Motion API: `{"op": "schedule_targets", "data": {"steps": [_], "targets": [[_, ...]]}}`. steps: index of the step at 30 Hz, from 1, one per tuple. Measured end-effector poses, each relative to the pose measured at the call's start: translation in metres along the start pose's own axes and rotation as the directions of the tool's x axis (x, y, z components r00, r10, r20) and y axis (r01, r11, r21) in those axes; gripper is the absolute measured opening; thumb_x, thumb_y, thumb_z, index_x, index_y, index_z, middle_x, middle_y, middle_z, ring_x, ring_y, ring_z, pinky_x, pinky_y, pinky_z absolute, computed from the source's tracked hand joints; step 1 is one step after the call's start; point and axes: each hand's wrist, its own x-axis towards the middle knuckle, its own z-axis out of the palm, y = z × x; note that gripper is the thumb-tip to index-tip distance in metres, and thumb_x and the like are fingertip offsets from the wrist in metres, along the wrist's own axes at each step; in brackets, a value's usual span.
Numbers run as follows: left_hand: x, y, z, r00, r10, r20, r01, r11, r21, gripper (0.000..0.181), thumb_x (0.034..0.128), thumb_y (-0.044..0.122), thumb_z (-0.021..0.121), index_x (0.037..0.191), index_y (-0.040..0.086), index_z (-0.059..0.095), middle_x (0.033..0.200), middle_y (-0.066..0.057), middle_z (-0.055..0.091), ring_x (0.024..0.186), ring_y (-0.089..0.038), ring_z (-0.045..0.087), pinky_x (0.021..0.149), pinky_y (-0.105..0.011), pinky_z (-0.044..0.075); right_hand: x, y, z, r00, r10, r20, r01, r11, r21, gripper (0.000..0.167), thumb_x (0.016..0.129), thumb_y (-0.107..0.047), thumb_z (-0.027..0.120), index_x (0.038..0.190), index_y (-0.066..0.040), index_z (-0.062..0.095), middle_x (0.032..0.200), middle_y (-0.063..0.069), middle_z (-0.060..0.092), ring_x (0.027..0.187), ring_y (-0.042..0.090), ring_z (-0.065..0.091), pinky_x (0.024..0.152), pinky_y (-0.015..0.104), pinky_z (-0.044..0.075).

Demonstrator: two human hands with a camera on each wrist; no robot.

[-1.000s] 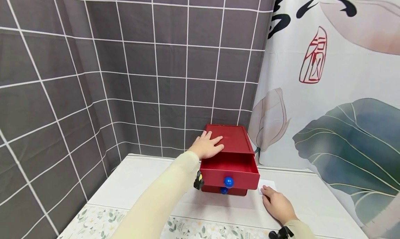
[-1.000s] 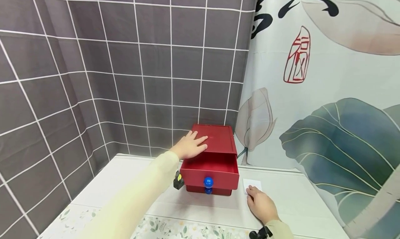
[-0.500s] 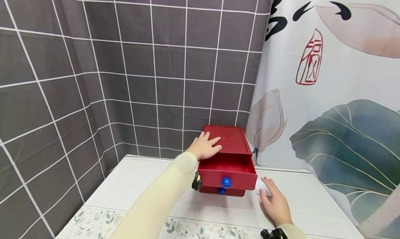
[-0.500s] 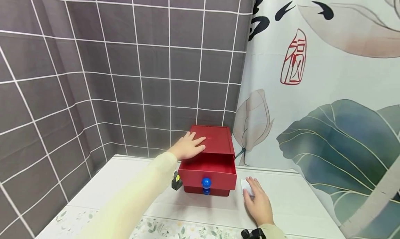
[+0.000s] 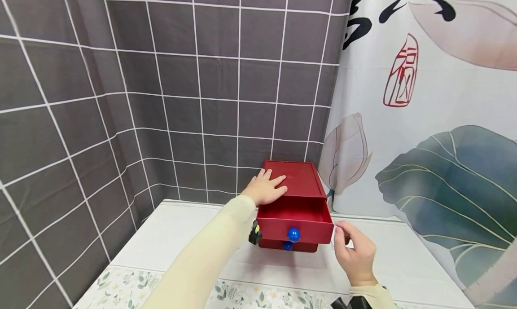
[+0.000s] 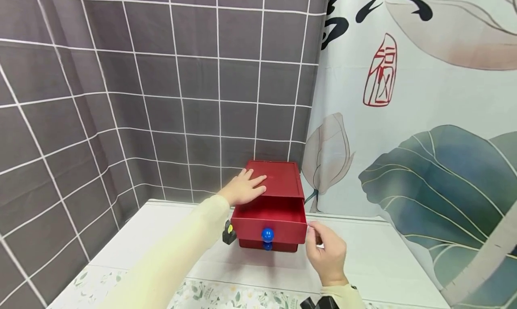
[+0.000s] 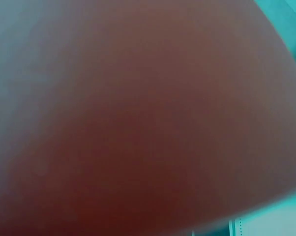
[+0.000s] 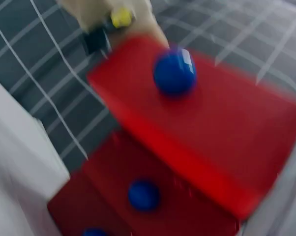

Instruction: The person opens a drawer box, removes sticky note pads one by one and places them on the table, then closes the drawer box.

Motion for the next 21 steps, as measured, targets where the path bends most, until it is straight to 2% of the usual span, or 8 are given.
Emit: {"op": "schedule_targets", "data": {"steps": [3,6,8,11,15,18,21], "targets": [[-0.001,0.000,0.000,1.000,0.003,-0.008,-0.003,1.000,0.004,0.063,0.1004,0.056,0.036,0.159,0.034,0.033,0.167,-0.016,0.020,0.154,-0.039,0.010,0.122,-0.057,0.015,0.012,-0.017,0.005,0.992,-0.120,0.034,0.117,0.989,0.093,0.039,0.099,-0.025,0.055,0.080,0.003,0.074,0.063,0.009,0.066,0.046,0.009,0.051,0.043,0.017,0.042],[-0.001,0.000,0.000,1.000,0.004,-0.008,-0.004,1.000,0.006,0.063,0.1002,0.056,0.036,0.159,0.033,0.033,0.167,-0.016,0.020,0.154,-0.039,0.010,0.122,-0.057,0.016,0.013,-0.030,0.010,0.976,-0.167,0.139,0.145,0.977,0.155,0.035,0.100,-0.026,0.056,0.088,0.000,0.075,0.068,0.005,0.069,0.047,0.006,0.057,0.045,0.016,0.048],[-0.002,0.001,0.000,1.000,0.004,-0.012,-0.004,1.000,0.004,0.063,0.1003,0.056,0.036,0.159,0.033,0.034,0.167,-0.016,0.021,0.154,-0.039,0.010,0.122,-0.056,0.016,0.009,-0.036,0.012,0.958,-0.148,0.245,0.109,0.980,0.166,0.033,0.101,-0.030,0.056,0.097,-0.003,0.076,0.068,-0.002,0.068,0.050,0.002,0.056,0.047,0.014,0.047],[-0.003,0.001,0.001,1.000,0.002,-0.015,-0.002,1.000,-0.003,0.063,0.1002,0.056,0.037,0.158,0.033,0.035,0.166,-0.016,0.022,0.154,-0.039,0.011,0.122,-0.056,0.016,0.002,-0.041,0.015,0.914,-0.091,0.395,0.044,0.991,0.125,0.035,0.103,-0.037,0.053,0.107,-0.010,0.075,0.070,-0.011,0.064,0.053,-0.003,0.052,0.050,0.010,0.045],[-0.003,0.001,0.002,1.000,0.001,-0.012,-0.001,1.000,-0.009,0.062,0.1002,0.056,0.037,0.158,0.033,0.036,0.166,-0.016,0.022,0.154,-0.039,0.011,0.122,-0.056,0.016,-0.004,-0.046,0.018,0.877,-0.034,0.480,-0.010,0.996,0.090,0.037,0.103,-0.043,0.051,0.110,-0.014,0.073,0.071,-0.014,0.060,0.055,-0.003,0.049,0.051,0.010,0.043],[-0.003,0.001,0.001,1.000,-0.001,-0.013,0.001,1.000,-0.006,0.063,0.1001,0.056,0.037,0.158,0.033,0.035,0.166,-0.016,0.022,0.154,-0.040,0.011,0.122,-0.056,0.016,-0.004,-0.050,0.021,0.867,0.002,0.498,-0.050,0.995,0.084,0.034,0.101,-0.042,0.056,0.110,-0.014,0.072,0.072,-0.014,0.062,0.056,-0.005,0.050,0.053,0.010,0.045],[-0.002,0.001,-0.001,1.000,0.001,-0.012,-0.001,1.000,-0.004,0.063,0.1000,0.056,0.037,0.159,0.033,0.035,0.166,-0.016,0.022,0.154,-0.040,0.011,0.122,-0.056,0.016,-0.004,-0.054,0.024,0.875,0.024,0.484,-0.081,0.992,0.098,0.022,0.092,-0.027,0.072,0.109,-0.013,0.071,0.072,-0.014,0.062,0.055,-0.006,0.052,0.053,0.010,0.046]]}}
